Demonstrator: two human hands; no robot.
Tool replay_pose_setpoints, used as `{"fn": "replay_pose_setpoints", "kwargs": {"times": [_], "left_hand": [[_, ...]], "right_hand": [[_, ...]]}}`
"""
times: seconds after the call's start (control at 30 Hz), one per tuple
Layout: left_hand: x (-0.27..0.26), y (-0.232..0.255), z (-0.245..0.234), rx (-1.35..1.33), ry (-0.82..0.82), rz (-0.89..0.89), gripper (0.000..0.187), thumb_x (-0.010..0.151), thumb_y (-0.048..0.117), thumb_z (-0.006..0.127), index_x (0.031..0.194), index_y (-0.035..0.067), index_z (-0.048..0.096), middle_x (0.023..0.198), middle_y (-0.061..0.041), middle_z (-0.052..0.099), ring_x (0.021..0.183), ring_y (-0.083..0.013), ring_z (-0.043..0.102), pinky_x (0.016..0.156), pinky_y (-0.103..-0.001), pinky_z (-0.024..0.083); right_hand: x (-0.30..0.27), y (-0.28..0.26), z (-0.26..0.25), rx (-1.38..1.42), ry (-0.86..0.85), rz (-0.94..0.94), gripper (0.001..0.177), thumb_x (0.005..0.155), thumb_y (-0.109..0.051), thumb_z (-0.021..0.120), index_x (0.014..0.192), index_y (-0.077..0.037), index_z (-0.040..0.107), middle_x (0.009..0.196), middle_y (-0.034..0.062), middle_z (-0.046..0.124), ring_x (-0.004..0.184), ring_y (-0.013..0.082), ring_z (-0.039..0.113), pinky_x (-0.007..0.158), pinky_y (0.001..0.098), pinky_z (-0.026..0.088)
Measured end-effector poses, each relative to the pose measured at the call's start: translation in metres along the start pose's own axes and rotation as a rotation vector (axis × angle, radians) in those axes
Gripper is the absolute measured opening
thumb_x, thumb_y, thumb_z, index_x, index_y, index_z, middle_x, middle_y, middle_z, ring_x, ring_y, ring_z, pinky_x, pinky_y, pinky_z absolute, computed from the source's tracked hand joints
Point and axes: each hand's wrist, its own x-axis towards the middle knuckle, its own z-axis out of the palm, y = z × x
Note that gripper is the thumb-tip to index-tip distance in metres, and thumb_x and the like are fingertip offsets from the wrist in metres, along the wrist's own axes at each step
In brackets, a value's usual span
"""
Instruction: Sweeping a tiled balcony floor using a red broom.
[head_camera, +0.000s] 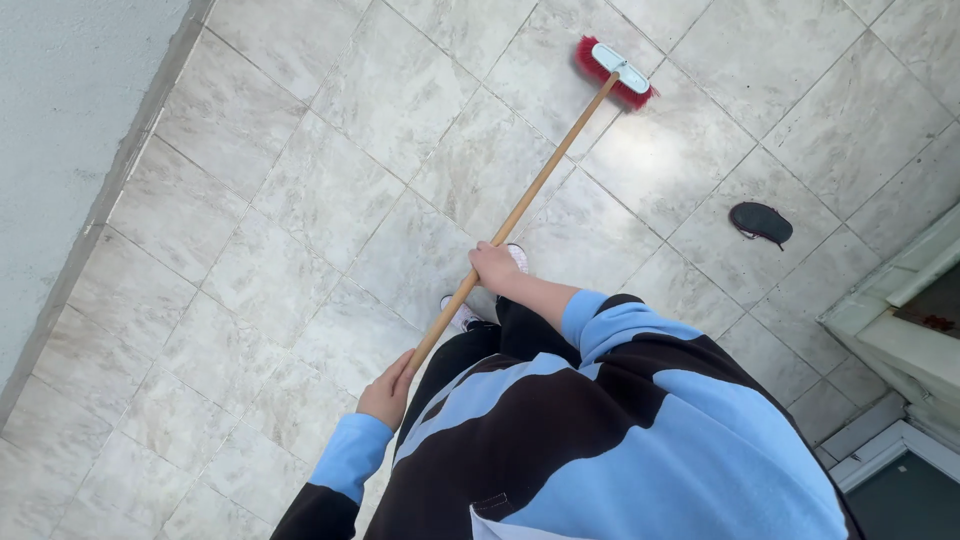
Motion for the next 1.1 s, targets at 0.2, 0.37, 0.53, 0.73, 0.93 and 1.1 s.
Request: {"fn": "replay_pose_setpoints", "kwargs": {"times": [0.2,0.37,0.53,0.73,0.93,1.1], "left_hand": [[-0.102,-0.126,0.035,-0.142,0.152,-0.259,0.048,0.098,0.052,0.051,0.145,0.060,0.047,0.142,0.006,0.068,0.129,-0.0289,0.065,0.114,-0.042,0.052],[-0.092,-0.113,0.062,-0.494,0.211,-0.250,0.047,0.098,0.031,0.055,0.145,0.034,0.054,0.142,-0.003,0.068,0.130,-0.0254,0.065,0.112,-0.039,0.053],[0.023,-0.069,0.018,-0.688,0.203,-0.013,0.052,0.098,0.021,0.056,0.150,0.017,0.055,0.113,-0.008,0.074,0.068,-0.0165,0.062,0.065,-0.027,0.053],[0.197,0.080,-0.107,-0.713,0.160,0.234,0.050,0.110,0.029,0.047,0.159,0.025,0.041,0.138,-0.012,0.060,0.099,-0.0188,0.070,0.090,-0.035,0.058],[0.206,0.062,-0.145,-0.674,-0.083,0.114,0.052,0.109,0.043,0.041,0.158,0.027,0.033,0.130,-0.015,0.061,0.078,-0.0275,0.075,0.059,-0.033,0.066],[0.101,0.060,-0.346,-0.879,-0.222,0.738,0.040,0.111,0.038,0.039,0.119,-0.001,0.039,0.091,-0.015,0.064,0.056,-0.0188,0.065,0.049,-0.041,0.063]], "right_hand": [[-0.056,-0.154,0.034,0.355,-0.393,-0.547,0.060,0.078,-0.060,0.078,0.099,-0.009,0.054,0.105,0.0143,0.054,0.097,0.0356,0.065,0.085,0.0449,0.051],[-0.026,-0.174,0.035,0.158,-0.720,-0.717,0.051,0.081,-0.060,0.074,0.086,-0.012,0.057,0.099,0.0148,0.057,0.084,0.0250,0.065,0.073,0.0366,0.055],[0.094,-0.095,0.012,0.004,0.032,-0.443,0.024,0.076,-0.011,0.080,0.091,-0.014,0.062,0.101,0.0060,0.062,0.087,0.0315,0.062,0.079,0.0407,0.053],[0.167,-0.094,-0.180,0.119,0.289,0.100,0.042,0.092,-0.042,0.078,0.106,-0.012,0.053,0.149,0.0080,0.046,0.128,0.0469,0.049,0.100,0.0442,0.058],[0.198,-0.138,-0.200,0.204,0.203,0.130,0.048,0.088,-0.047,0.077,0.111,-0.013,0.053,0.165,0.0086,0.036,0.152,0.0474,0.025,0.123,0.0546,0.038],[0.184,-0.209,-0.320,0.357,0.275,-0.118,0.037,0.091,-0.041,0.077,0.105,-0.013,0.056,0.156,0.0108,0.048,0.151,0.0516,0.025,0.127,0.0605,0.019]]}}
